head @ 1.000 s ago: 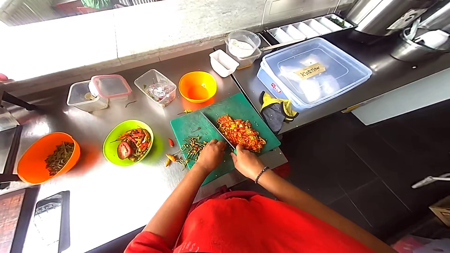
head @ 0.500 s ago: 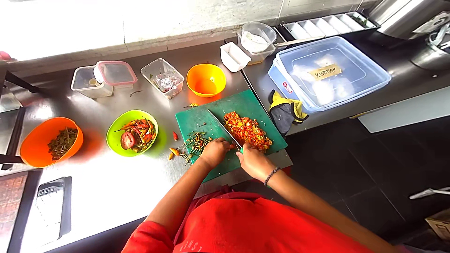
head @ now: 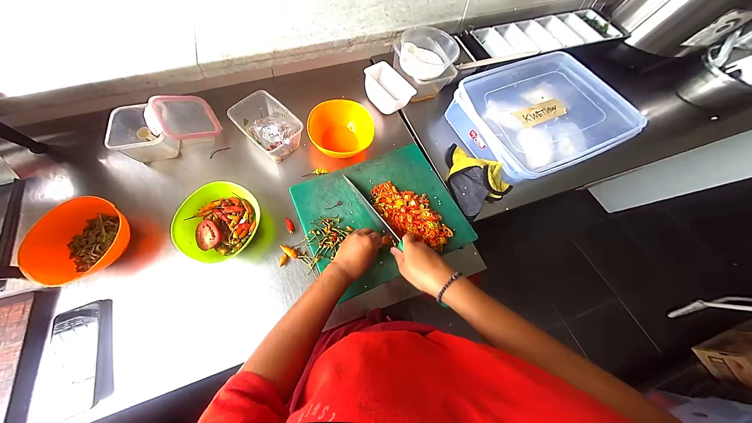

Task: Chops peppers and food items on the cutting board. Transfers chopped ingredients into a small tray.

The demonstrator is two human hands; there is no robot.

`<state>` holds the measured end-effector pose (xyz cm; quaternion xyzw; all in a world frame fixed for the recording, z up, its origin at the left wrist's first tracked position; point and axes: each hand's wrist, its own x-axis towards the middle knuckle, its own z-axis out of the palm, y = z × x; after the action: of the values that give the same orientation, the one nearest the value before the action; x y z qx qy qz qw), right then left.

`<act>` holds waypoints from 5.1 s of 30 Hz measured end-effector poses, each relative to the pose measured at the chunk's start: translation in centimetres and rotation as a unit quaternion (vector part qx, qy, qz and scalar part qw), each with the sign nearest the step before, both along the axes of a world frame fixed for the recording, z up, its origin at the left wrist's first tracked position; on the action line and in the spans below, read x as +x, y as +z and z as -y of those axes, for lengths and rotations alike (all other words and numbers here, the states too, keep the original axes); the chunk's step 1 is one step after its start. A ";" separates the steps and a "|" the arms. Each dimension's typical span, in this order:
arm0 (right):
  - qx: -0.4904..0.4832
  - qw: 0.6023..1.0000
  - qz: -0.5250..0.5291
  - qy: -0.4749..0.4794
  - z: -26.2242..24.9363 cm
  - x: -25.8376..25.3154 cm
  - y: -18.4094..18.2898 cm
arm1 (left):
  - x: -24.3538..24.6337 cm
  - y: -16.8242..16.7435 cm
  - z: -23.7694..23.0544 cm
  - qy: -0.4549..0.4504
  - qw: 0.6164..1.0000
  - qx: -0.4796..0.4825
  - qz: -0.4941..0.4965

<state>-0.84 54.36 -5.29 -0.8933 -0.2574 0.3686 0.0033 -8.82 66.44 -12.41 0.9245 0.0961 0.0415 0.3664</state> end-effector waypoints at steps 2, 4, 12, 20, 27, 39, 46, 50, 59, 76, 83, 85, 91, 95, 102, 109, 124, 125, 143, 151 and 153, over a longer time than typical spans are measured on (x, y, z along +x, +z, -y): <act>0.002 1.000 0.008 -0.011 0.0 -0.5 -0.6 | 0.0 -0.1 -0.1 0.007 1.000 0.001 0.017; 0.014 1.000 0.010 -0.015 -0.3 -0.3 -1.4 | 0.0 -0.1 0.0 0.003 1.000 -0.003 0.015; 0.010 1.000 0.004 -0.009 -0.5 -0.5 -1.4 | -0.1 -0.2 -0.1 0.010 1.000 -0.002 0.025; 0.025 0.999 -0.006 -0.026 -0.4 -0.7 -1.5 | 0.2 0.4 -0.2 0.015 1.000 0.003 -0.003; 0.007 1.000 -0.028 -0.005 -0.4 0.4 1.1 | 0.3 1.1 -0.5 0.069 0.992 -0.080 -0.065; 0.019 1.000 -0.012 -0.012 -0.7 -0.5 -1.2 | 0.4 1.9 0.0 0.077 0.985 -0.079 -0.133; 0.014 0.999 -0.033 -0.027 0.1 -1.1 -0.3 | 0.6 1.8 0.4 0.103 0.981 -0.080 -0.140; 0.018 1.000 -0.011 -0.022 -0.4 -1.0 -1.5 | 0.6 1.6 0.3 0.101 0.982 -0.084 -0.136; 0.030 0.997 -0.051 -0.039 0.2 -0.9 -0.7 | 0.5 1.8 0.5 0.104 0.985 -0.065 -0.125; 0.069 0.996 -0.046 -0.020 -0.2 -0.1 -1.9 | -2.0 4.0 -7.2 0.078 0.991 0.084 -0.072; 0.077 0.994 -0.072 -0.033 -0.2 0.2 -1.6 | -5.4 4.3 -12.3 0.170 0.911 0.106 -0.361; 0.089 0.992 -0.080 -0.042 0.3 0.1 -1.7 | -5.6 3.3 -12.2 0.170 0.912 0.103 -0.358; 0.115 0.988 -0.078 -0.063 2.7 0.5 -2.3 | -5.4 6.2 -6.8 0.153 0.983 -0.009 -0.097; 0.074 0.997 -0.032 -0.017 2.4 0.6 -1.0 | -1.7 4.2 -0.3 0.012 0.998 -0.031 -0.060; -0.014 1.000 -0.006 0.010 1.3 -1.1 0.8 | -1.5 1.6 0.4 -0.027 1.000 0.002 0.012; -0.008 1.000 -0.002 0.017 0.6 -0.4 1.1 | -1.2 1.5 0.6 0.000 0.999 -0.042 0.016; -0.007 1.000 -0.004 0.018 0.6 -0.3 -0.1 | -0.8 0.0 0.6 0.010 0.998 -0.051 0.021; -0.012 1.000 -0.002 0.020 0.6 -0.3 0.6 | -0.7 0.0 0.5 0.014 0.998 -0.051 0.025; 0.002 1.000 0.002 0.008 0.4 -1.0 -0.5 | -0.6 -1.0 0.5 0.041 0.995 -0.033 0.083; 0.002 1.000 -0.004 0.007 0.3 -1.0 -0.2 | -0.9 -0.9 0.6 0.041 0.996 -0.025 0.073; 0.014 1.000 0.003 -0.003 0.2 -1.2 -1.4 | -0.8 -0.9 0.6 0.034 0.997 -0.029 0.063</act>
<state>-2.01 54.19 -6.69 -0.8949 -0.2600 0.3624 0.0159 -9.65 65.82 -13.28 0.9051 0.1056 0.1097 0.3970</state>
